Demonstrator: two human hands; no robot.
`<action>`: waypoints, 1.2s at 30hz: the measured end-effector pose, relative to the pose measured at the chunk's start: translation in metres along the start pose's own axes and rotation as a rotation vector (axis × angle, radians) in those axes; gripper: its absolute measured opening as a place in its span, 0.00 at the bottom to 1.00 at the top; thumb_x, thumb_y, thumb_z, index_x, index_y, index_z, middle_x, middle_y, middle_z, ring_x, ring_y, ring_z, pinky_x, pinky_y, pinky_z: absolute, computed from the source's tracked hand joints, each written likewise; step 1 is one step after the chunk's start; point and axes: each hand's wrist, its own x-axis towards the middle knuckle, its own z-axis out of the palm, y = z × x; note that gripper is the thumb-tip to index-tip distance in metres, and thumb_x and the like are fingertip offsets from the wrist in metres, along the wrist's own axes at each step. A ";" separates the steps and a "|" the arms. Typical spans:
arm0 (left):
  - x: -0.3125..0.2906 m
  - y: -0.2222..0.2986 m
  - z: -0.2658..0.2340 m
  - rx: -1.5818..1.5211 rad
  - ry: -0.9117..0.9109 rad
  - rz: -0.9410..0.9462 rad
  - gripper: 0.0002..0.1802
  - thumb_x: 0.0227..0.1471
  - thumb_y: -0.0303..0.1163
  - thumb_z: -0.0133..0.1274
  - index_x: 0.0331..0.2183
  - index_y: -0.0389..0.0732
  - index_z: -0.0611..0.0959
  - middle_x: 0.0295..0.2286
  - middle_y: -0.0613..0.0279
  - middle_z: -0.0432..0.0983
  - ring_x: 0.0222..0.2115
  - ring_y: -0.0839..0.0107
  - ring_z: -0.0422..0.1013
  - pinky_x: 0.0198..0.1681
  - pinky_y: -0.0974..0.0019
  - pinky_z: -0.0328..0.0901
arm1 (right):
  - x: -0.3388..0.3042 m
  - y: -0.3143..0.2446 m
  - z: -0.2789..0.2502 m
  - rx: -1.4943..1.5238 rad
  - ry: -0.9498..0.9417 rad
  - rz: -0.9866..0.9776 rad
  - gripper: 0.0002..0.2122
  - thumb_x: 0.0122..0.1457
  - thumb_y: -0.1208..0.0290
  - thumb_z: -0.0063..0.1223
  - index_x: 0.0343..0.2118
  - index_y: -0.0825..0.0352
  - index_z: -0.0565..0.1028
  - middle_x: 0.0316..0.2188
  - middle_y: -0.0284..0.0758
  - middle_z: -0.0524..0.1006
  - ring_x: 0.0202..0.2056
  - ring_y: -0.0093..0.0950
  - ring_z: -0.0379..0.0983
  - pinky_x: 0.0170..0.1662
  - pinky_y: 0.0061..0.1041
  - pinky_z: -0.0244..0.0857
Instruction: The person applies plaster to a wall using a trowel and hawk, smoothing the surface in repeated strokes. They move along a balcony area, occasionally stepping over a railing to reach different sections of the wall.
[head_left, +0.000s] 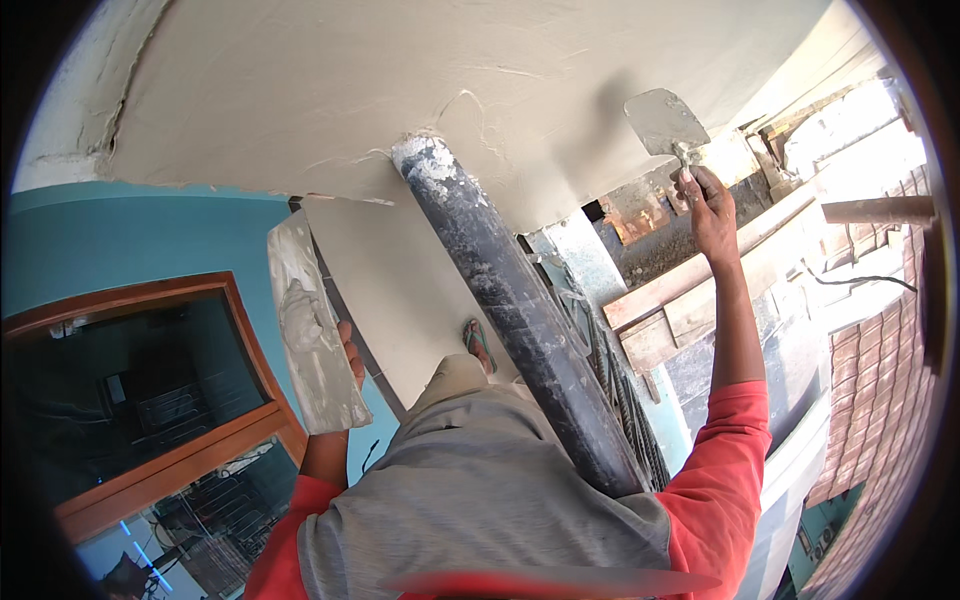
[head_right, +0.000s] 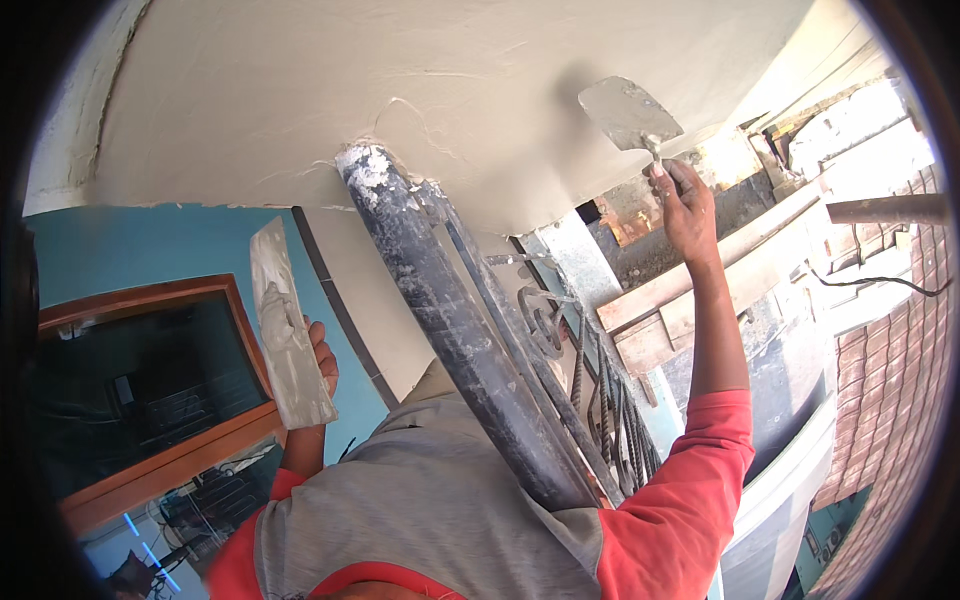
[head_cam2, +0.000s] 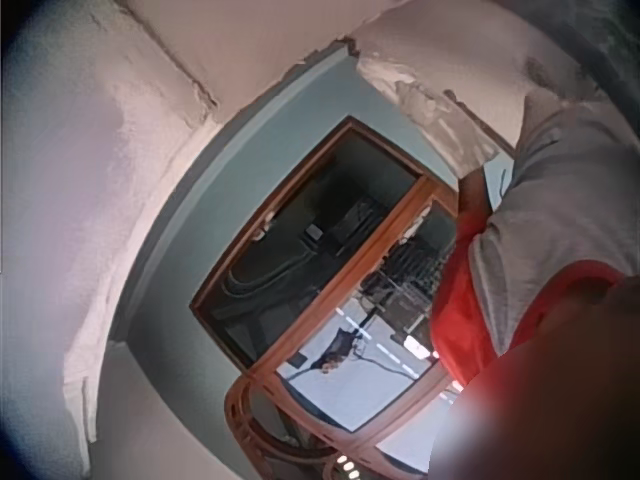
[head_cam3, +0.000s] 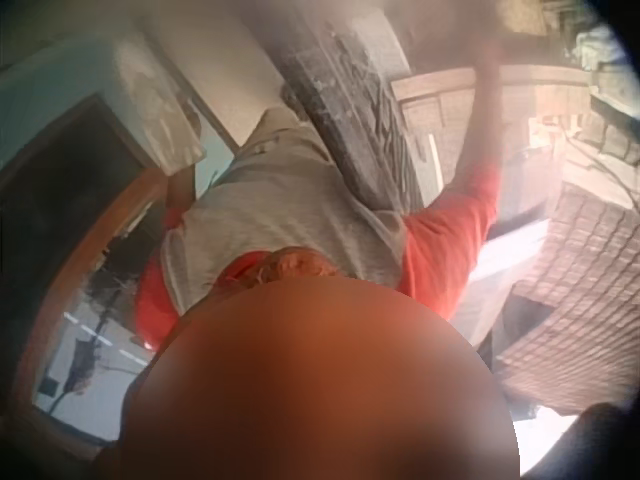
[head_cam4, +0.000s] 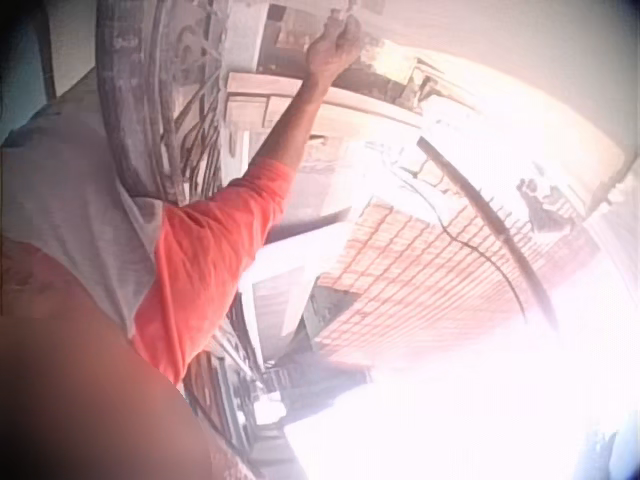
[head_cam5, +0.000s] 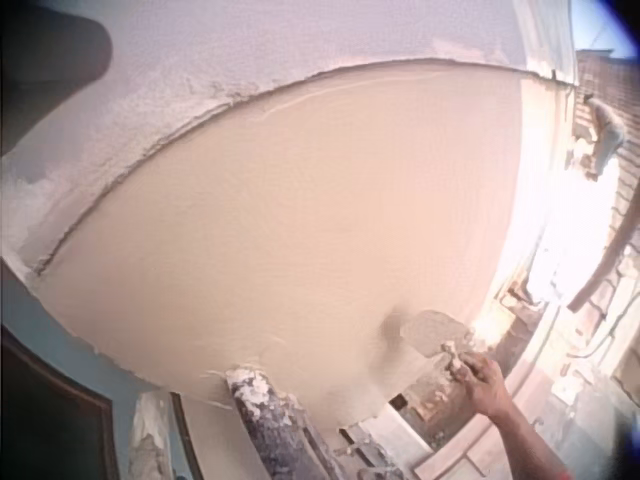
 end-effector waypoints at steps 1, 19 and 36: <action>0.003 0.002 -0.002 0.013 -0.018 -0.013 0.18 0.71 0.40 0.49 0.48 0.33 0.75 0.29 0.66 0.63 0.19 0.78 0.62 0.18 0.72 0.60 | 0.001 -0.019 -0.017 0.030 -0.012 -0.051 0.17 0.74 0.61 0.50 0.40 0.72 0.81 0.32 0.36 0.79 0.34 0.25 0.73 0.42 0.27 0.69; 0.009 0.026 -0.058 -0.300 -0.492 -0.357 0.16 0.69 0.42 0.51 0.45 0.38 0.74 0.31 0.62 0.66 0.22 0.69 0.67 0.22 0.64 0.63 | -0.138 -0.376 0.084 -0.270 -0.879 -0.371 0.18 0.73 0.64 0.47 0.29 0.73 0.77 0.23 0.45 0.75 0.28 0.43 0.73 0.36 0.39 0.64; -0.018 0.111 -0.085 -0.356 -0.666 -0.394 0.16 0.70 0.42 0.50 0.45 0.38 0.76 0.31 0.62 0.65 0.22 0.69 0.64 0.21 0.64 0.60 | -0.202 -0.360 0.221 -0.371 -0.905 -0.122 0.19 0.77 0.63 0.39 0.43 0.74 0.80 0.29 0.37 0.80 0.29 0.26 0.77 0.37 0.29 0.74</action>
